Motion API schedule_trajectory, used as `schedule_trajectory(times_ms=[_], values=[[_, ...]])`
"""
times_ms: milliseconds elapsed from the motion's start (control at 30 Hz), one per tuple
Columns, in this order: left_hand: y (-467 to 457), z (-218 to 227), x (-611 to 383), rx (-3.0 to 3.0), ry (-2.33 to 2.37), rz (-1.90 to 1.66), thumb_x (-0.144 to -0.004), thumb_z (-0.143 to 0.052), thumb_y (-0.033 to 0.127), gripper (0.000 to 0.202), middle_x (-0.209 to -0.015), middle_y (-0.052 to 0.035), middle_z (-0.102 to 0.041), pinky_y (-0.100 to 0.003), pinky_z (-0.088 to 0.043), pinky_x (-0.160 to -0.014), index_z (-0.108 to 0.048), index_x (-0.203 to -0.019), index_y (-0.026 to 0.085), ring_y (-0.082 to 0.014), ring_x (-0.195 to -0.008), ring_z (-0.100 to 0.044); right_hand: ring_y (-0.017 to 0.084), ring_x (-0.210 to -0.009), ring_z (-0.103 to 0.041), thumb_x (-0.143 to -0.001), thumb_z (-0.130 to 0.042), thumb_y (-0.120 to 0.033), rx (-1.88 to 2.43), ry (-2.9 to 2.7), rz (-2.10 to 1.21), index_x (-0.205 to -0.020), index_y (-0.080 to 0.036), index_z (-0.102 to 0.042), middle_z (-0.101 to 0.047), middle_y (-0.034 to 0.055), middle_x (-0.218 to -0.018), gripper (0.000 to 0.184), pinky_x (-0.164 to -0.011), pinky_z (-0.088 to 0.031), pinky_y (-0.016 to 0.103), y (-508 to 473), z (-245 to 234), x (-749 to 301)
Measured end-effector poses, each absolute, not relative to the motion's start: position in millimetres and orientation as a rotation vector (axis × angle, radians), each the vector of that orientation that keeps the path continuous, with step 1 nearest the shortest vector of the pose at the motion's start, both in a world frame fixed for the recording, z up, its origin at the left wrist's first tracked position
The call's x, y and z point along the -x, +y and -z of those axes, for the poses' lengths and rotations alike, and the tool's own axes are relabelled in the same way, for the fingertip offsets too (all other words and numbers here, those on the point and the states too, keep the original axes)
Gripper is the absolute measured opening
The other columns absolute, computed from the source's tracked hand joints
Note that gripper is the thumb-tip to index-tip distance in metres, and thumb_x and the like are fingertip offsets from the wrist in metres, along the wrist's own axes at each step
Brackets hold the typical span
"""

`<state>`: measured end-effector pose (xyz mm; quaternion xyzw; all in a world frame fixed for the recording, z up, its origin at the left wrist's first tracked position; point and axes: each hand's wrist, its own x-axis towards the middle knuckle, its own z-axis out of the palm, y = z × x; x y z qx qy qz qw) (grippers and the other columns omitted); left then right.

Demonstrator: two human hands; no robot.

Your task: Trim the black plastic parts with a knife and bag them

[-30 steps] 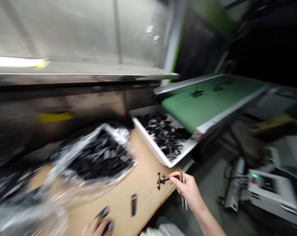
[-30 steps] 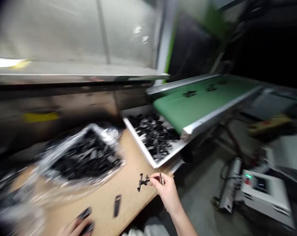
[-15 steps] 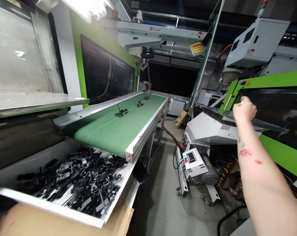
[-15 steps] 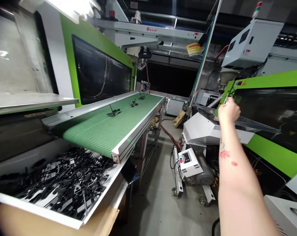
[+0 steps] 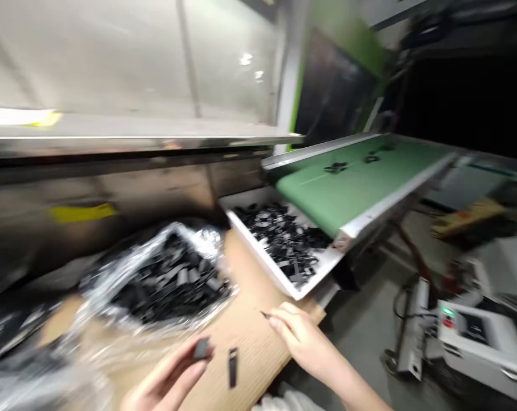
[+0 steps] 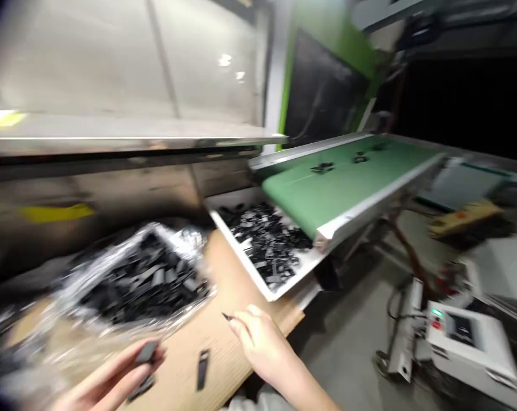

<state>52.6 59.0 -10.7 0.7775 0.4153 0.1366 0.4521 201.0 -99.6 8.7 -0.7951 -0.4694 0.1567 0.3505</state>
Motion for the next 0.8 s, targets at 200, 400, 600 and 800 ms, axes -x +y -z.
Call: schedule_trajectory(times_ms=[200,400,600,800], values=[[40,-20,-22,-1.653,0.791,-0.724,-0.066,-0.064,0.028,0.015,-0.084,-0.0060,-0.066,-0.028,-0.048,-0.077,-0.069,-0.074,0.018,-0.0223,-0.084,-0.059,0.015,-0.065,-0.055,-0.086,-0.038,-0.019,1.649,-1.285,-0.357,-0.090,-0.018,-0.058,-0.056,0.0044,-0.071,0.020,-0.059,-0.041,0.024,-66,-7,-156],[32,-18,-15,-1.632,0.776,-0.696,-0.072,-0.061,0.026,0.013,-0.084,-0.0053,-0.063,-0.026,-0.046,-0.076,-0.067,-0.080,0.017,-0.0200,-0.084,-0.057,0.017,-0.060,-0.052,-0.083,-0.039,-0.014,1.561,-1.499,-0.300,-0.091,-0.018,-0.057,-0.056,0.0060,-0.068,0.020,-0.055,-0.040,0.028,-63,-8,-136],[32,-15,-11,-1.635,0.735,-0.698,-0.073,-0.061,0.025,0.012,-0.084,-0.0035,-0.064,-0.024,-0.044,-0.076,-0.067,-0.081,0.019,-0.0188,-0.083,-0.057,0.016,-0.057,-0.051,-0.085,-0.037,-0.018,1.698,-1.539,-0.304,-0.081,-0.018,-0.059,-0.054,0.0048,-0.063,0.022,-0.053,-0.038,0.027,-54,-2,-149],[27,-21,-15,-1.674,0.744,-0.654,-0.071,-0.062,0.027,0.014,-0.084,-0.0045,-0.066,-0.027,-0.045,-0.077,-0.069,-0.081,0.019,-0.0204,-0.082,-0.058,0.015,-0.061,-0.054,-0.086,-0.040,-0.027,1.798,-1.235,-0.305,-0.089,-0.019,-0.058,-0.057,0.0044,-0.069,0.020,-0.059,-0.042,0.026,-64,5,-174]])
